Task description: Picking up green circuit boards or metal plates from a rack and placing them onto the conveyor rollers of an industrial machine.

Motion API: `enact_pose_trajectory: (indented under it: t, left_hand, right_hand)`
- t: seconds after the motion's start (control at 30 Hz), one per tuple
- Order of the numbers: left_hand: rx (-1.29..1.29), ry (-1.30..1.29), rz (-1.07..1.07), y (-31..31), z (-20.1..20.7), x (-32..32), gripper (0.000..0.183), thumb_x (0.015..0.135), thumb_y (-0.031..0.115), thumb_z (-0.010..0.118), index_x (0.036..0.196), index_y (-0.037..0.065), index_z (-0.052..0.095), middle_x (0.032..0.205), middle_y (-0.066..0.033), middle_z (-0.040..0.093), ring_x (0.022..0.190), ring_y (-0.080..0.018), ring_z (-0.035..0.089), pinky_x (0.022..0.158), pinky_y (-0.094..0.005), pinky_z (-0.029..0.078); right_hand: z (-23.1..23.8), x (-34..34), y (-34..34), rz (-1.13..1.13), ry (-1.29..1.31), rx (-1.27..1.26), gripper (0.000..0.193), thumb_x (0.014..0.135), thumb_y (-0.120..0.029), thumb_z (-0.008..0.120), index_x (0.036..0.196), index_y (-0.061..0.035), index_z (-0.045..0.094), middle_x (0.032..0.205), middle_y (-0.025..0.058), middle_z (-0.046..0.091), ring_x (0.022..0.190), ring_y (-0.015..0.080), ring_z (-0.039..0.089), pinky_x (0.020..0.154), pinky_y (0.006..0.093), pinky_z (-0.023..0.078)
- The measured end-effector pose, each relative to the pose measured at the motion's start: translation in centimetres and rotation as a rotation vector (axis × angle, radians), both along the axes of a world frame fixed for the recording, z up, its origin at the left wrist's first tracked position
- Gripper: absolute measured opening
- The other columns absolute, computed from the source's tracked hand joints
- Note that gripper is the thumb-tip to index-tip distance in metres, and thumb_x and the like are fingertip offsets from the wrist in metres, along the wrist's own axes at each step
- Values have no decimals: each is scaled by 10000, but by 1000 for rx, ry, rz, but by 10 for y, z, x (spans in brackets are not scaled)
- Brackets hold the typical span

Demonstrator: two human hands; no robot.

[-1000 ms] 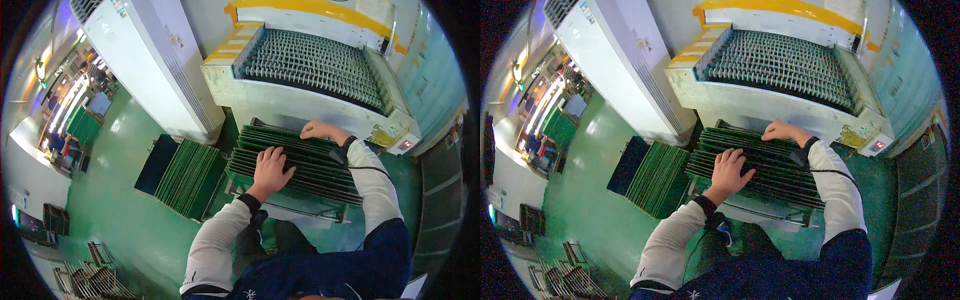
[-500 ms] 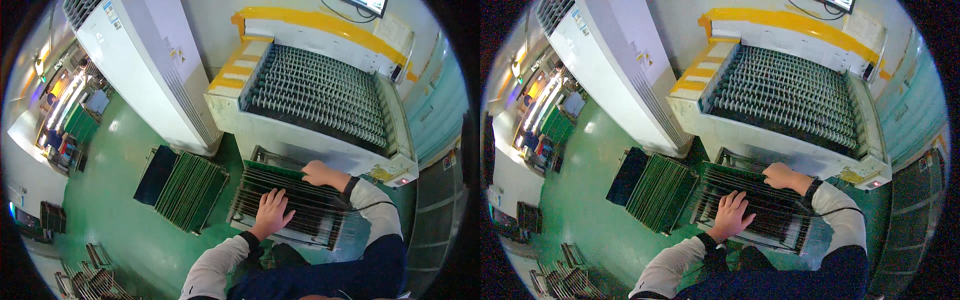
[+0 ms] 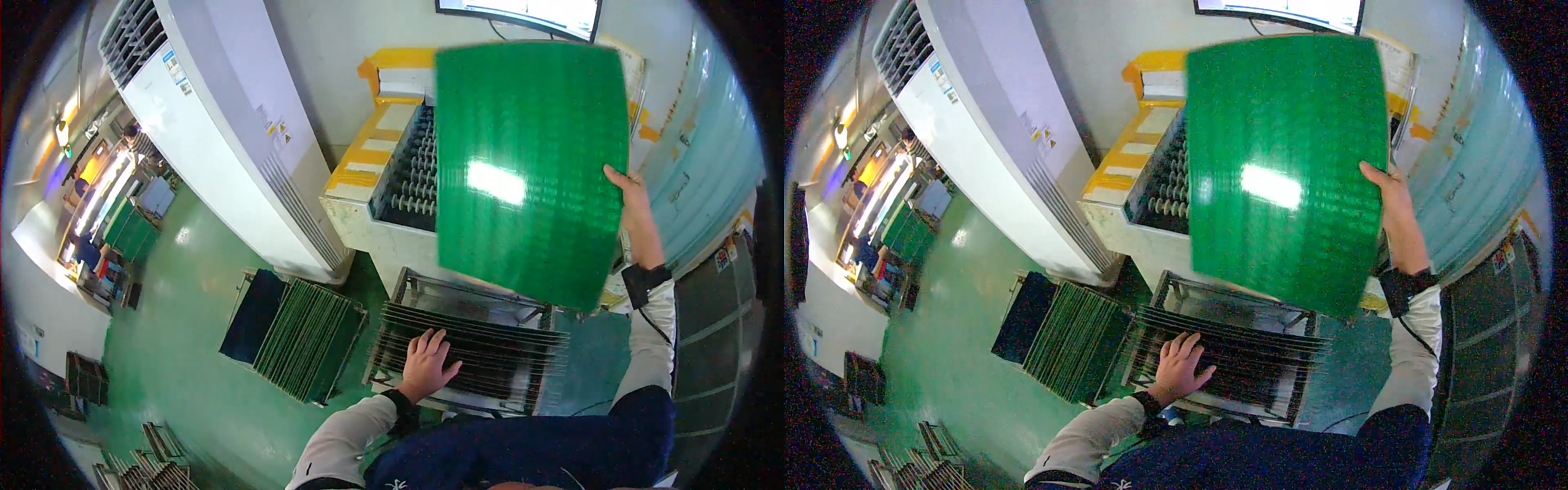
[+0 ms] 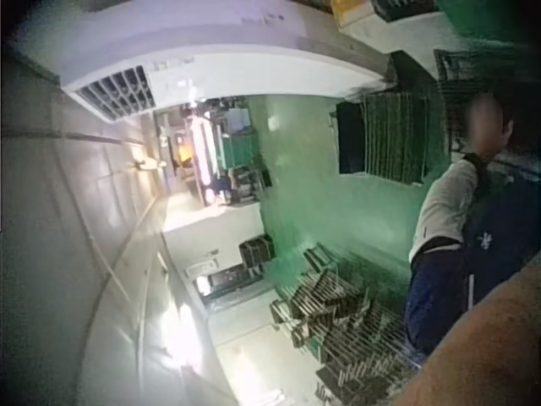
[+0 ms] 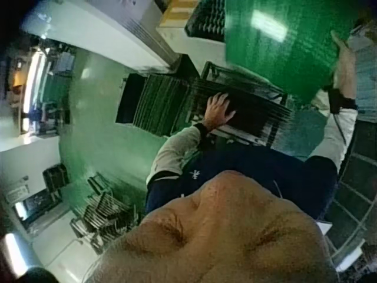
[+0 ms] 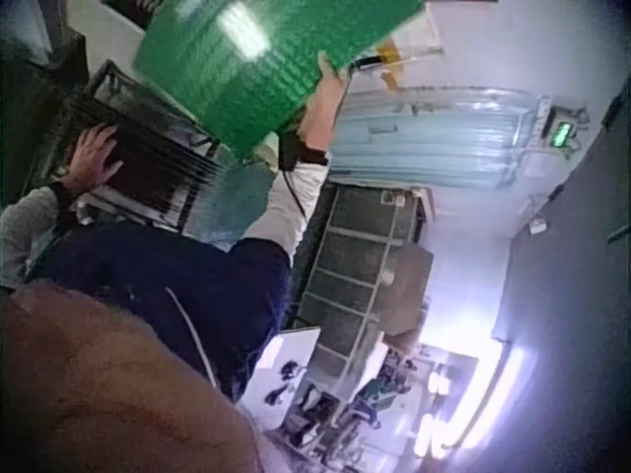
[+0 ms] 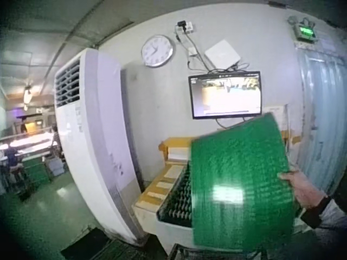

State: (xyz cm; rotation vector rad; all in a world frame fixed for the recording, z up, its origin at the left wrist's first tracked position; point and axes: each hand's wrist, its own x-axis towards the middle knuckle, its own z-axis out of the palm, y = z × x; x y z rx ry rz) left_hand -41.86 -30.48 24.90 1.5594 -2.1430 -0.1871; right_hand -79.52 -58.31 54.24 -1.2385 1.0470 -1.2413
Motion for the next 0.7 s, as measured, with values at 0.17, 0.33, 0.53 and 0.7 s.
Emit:
enact_pose_trajectory:
  t: [0.17, 0.33, 0.53, 0.7]
  left_hand:
    - [11, 17, 24, 0, -5, -2, 595, 870, 544, 748, 1192, 45, 711, 1489, -127, 523, 1391, -387, 449, 1127, -561, 360]
    - [68, -23, 66, 4, 2, 0, 600, 872, 563, 738, 1187, 52, 723, 1492, -114, 535, 1392, -373, 460, 1142, -557, 355]
    - [86, -21, 41, -4, 4, -4, 596, 870, 563, 750, 1185, 57, 725, 1501, -99, 534, 1402, -370, 459, 1155, -563, 349]
    - [101, -65, 66, -1, 4, -5, 601, 853, 571, 773, 1194, 80, 713, 1492, -93, 536, 1393, -364, 466, 1136, -553, 367]
  right_hand:
    - [-116, -12, -56, 103, -335, 180, 316, 924, -135, 713, 1229, -65, 667, 1129, 54, 735, 1006, 235, 688, 903, 429, 543]
    - [-209, 50, -107, 73, -591, 258, 113, 919, -71, 735, 946, -40, 629, 969, 96, 655, 923, 253, 634, 829, 373, 566]
    - [-271, 69, -161, -3, -727, 274, 127, 979, -63, 696, 900, -34, 602, 933, 95, 631, 912, 257, 633, 889, 405, 597]
    - [-258, 87, -179, 134, -660, 313, 253, 1048, -233, 644, 1000, 15, 647, 1058, 187, 733, 944, 288, 729, 802, 344, 602]
